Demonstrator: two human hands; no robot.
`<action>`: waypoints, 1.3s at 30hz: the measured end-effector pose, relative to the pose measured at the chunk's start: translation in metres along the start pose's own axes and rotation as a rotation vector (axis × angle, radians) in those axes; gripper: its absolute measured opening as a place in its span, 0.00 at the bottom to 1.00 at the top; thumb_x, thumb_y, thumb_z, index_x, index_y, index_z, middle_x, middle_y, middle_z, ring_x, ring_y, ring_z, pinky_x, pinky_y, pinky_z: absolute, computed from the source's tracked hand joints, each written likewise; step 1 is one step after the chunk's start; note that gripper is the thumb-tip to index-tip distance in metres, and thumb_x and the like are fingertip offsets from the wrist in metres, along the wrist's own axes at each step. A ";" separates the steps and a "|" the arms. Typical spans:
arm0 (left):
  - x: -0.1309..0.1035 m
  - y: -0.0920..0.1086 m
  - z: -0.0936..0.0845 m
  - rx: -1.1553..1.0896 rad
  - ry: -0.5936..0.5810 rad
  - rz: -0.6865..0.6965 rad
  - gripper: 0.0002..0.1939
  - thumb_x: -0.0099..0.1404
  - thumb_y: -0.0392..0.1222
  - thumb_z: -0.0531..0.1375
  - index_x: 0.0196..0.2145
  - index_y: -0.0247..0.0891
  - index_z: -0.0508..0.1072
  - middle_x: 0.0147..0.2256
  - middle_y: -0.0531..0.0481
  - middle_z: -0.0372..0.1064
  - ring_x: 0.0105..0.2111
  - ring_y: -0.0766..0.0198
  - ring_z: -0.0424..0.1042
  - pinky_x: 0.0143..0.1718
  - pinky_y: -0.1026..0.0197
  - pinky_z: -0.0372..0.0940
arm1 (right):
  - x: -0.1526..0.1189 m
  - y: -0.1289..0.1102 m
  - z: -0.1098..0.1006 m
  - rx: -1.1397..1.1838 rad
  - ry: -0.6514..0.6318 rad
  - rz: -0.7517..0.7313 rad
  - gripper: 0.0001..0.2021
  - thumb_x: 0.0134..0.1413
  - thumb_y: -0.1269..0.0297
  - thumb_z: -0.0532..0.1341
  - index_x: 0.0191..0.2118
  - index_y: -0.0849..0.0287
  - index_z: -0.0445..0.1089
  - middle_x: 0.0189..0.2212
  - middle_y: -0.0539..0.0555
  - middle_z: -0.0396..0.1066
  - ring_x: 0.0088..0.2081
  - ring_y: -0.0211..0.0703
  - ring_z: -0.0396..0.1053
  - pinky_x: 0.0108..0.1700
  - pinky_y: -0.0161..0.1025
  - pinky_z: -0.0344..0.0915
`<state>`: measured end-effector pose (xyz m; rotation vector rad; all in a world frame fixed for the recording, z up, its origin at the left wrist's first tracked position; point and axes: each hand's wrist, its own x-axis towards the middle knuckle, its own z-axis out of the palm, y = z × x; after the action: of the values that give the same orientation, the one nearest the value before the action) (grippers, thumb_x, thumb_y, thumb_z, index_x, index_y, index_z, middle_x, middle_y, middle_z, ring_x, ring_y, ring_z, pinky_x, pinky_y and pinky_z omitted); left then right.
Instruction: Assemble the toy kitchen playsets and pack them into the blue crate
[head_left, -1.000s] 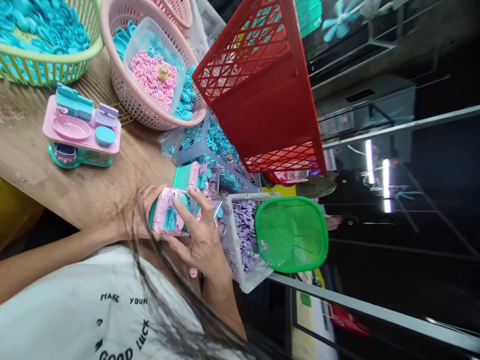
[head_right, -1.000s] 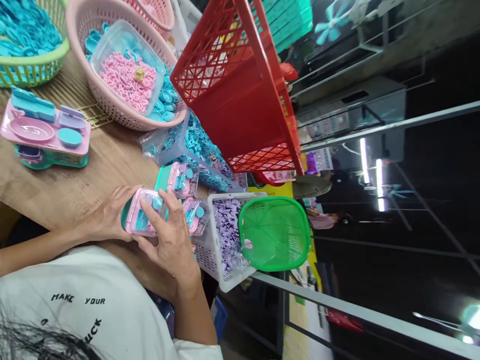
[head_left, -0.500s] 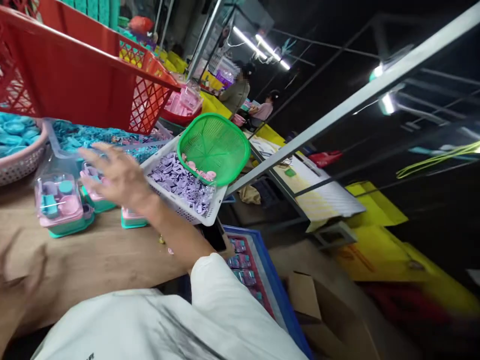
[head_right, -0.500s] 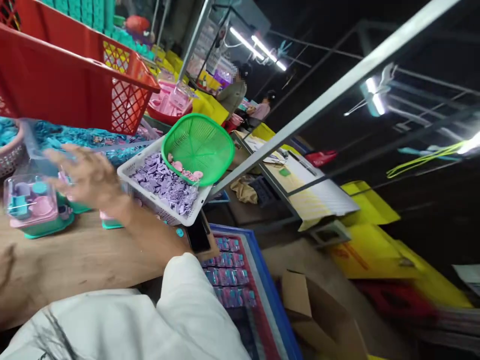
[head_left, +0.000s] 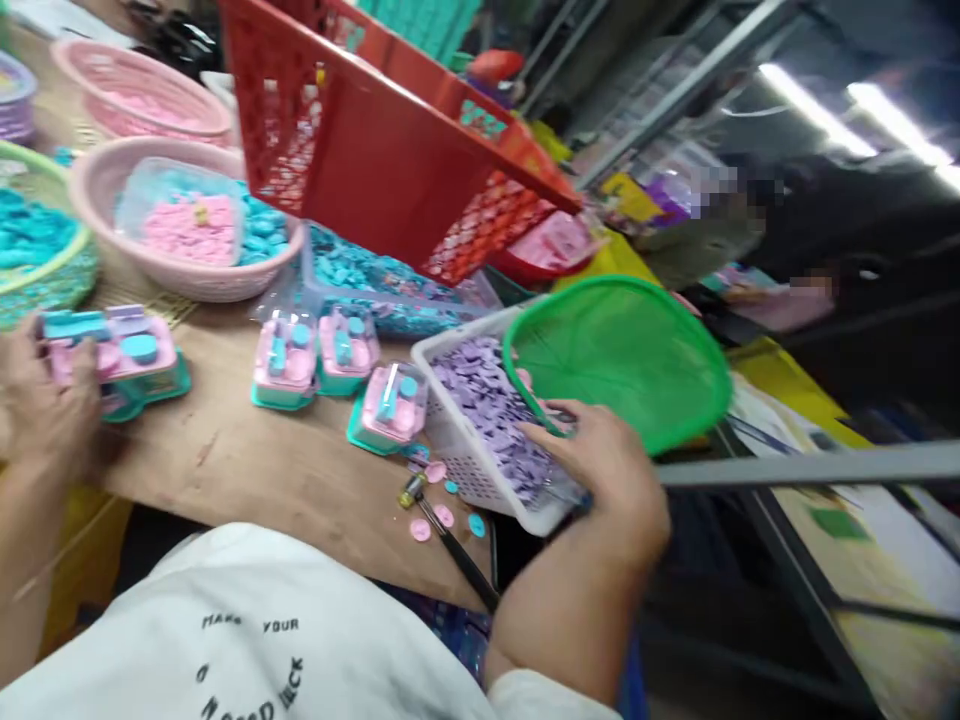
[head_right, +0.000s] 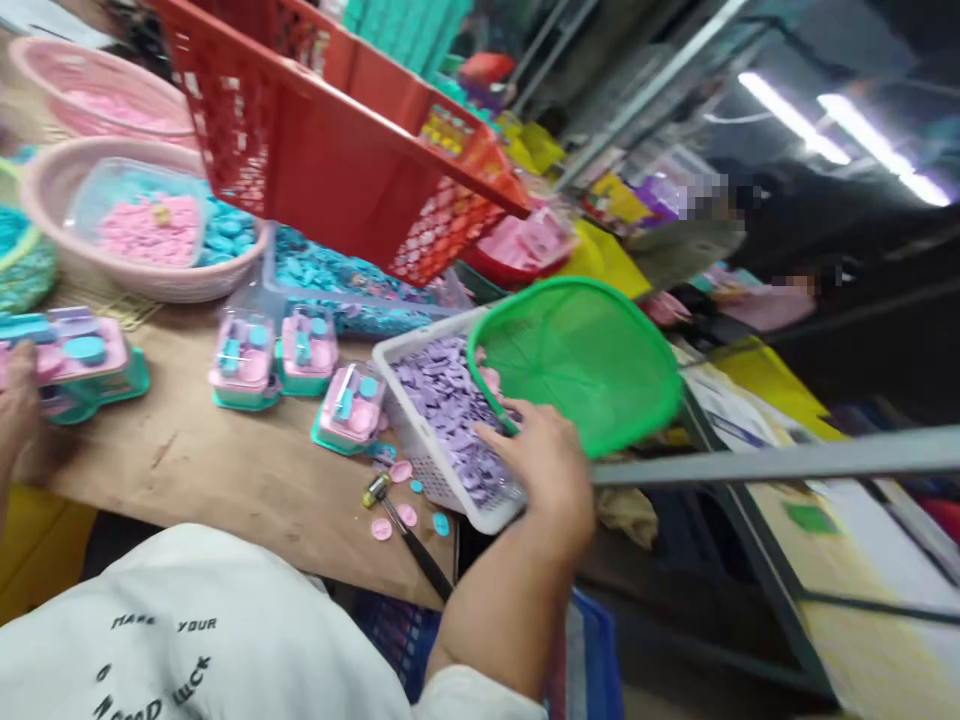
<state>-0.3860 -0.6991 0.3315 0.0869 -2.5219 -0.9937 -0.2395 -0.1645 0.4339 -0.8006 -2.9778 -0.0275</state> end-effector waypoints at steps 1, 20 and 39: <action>-0.007 -0.007 -0.004 0.018 0.009 -0.052 0.33 0.71 0.54 0.55 0.68 0.35 0.59 0.60 0.39 0.65 0.59 0.46 0.67 0.63 0.37 0.65 | -0.005 -0.008 -0.007 0.030 0.097 -0.043 0.22 0.54 0.55 0.68 0.52 0.63 0.79 0.47 0.72 0.78 0.52 0.68 0.76 0.60 0.63 0.70; -0.046 -0.028 -0.017 -0.316 -0.423 0.223 0.69 0.51 0.78 0.68 0.72 0.26 0.48 0.69 0.29 0.52 0.69 0.44 0.57 0.69 0.37 0.57 | -0.107 -0.198 0.140 0.771 0.253 -0.805 0.13 0.59 0.57 0.67 0.48 0.53 0.70 0.46 0.57 0.62 0.54 0.54 0.69 0.57 0.61 0.73; -0.055 -0.031 0.012 -0.395 -0.612 0.321 0.63 0.64 0.75 0.59 0.75 0.23 0.40 0.75 0.30 0.41 0.74 0.47 0.47 0.74 0.39 0.41 | -0.070 -0.206 0.090 0.301 -0.530 -1.097 0.56 0.44 0.45 0.78 0.75 0.54 0.55 0.73 0.67 0.51 0.73 0.65 0.53 0.72 0.61 0.59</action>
<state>-0.3438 -0.7026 0.2827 -0.8266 -2.6509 -1.5217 -0.2876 -0.3750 0.3399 1.0252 -3.2980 0.6360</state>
